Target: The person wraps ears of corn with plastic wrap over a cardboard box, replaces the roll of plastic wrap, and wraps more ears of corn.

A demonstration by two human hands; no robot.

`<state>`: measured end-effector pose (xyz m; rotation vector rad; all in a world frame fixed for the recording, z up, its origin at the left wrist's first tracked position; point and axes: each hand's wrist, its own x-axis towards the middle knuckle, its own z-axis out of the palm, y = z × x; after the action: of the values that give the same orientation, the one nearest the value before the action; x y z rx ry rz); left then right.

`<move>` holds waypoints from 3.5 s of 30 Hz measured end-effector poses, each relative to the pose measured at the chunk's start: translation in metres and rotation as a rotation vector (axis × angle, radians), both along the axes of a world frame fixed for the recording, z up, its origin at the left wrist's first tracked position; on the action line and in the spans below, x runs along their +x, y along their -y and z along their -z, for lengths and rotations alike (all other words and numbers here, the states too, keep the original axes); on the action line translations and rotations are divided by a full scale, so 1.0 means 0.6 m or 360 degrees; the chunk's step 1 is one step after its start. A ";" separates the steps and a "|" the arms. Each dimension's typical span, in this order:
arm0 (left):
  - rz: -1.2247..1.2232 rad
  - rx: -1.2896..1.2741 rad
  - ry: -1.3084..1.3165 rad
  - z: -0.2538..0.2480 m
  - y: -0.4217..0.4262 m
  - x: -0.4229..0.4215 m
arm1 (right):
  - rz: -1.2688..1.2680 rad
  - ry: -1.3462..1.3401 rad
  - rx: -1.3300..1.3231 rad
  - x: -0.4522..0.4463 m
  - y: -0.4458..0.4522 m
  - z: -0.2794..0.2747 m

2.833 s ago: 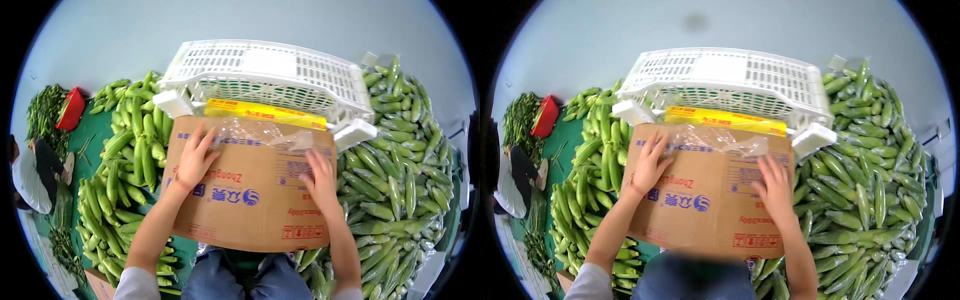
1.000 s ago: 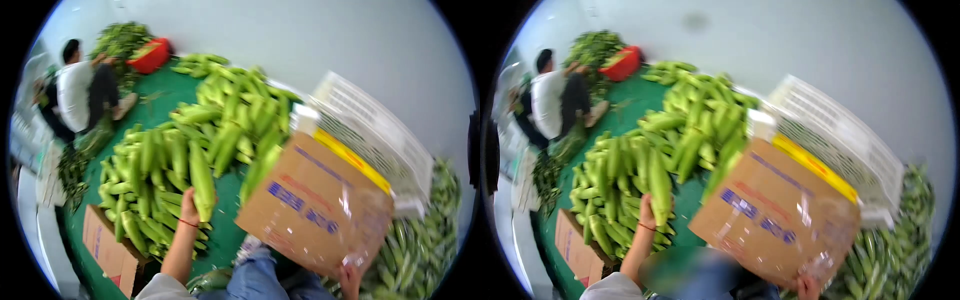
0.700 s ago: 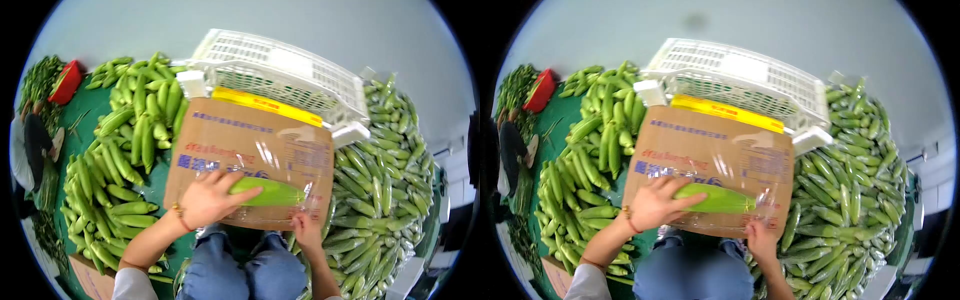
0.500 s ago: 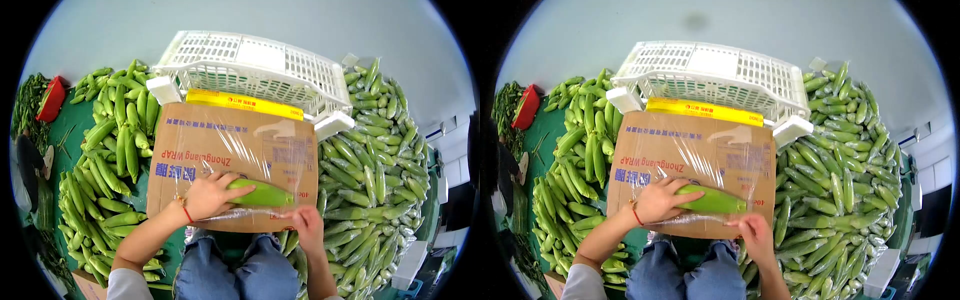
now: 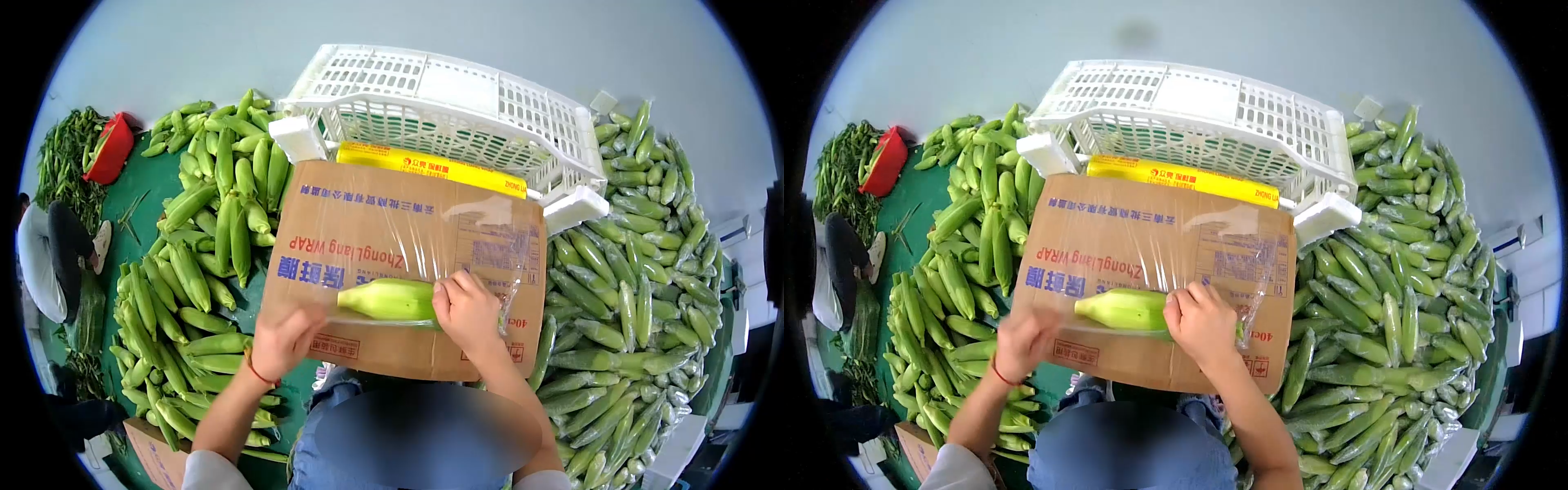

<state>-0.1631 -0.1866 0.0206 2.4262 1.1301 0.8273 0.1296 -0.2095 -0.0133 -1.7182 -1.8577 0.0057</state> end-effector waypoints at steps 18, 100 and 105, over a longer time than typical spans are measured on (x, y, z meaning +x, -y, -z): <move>0.0171 -0.0161 -0.0607 -0.006 -0.009 0.141 | -0.0161 -0.0234 -0.0514 0.003 -0.015 -0.053; 0.0119 -0.2490 0.1163 0.025 0.078 0.158 | -0.0382 -0.2848 0.0402 0.060 0.044 -0.161; 0.0895 -0.2257 0.0826 -0.019 0.062 0.205 | -0.0957 -0.2811 0.0581 0.133 0.085 -0.157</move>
<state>-0.0398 -0.2238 0.0320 1.0971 0.4377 0.2231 0.2094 -0.2605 0.0807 -0.3162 -0.7421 0.9825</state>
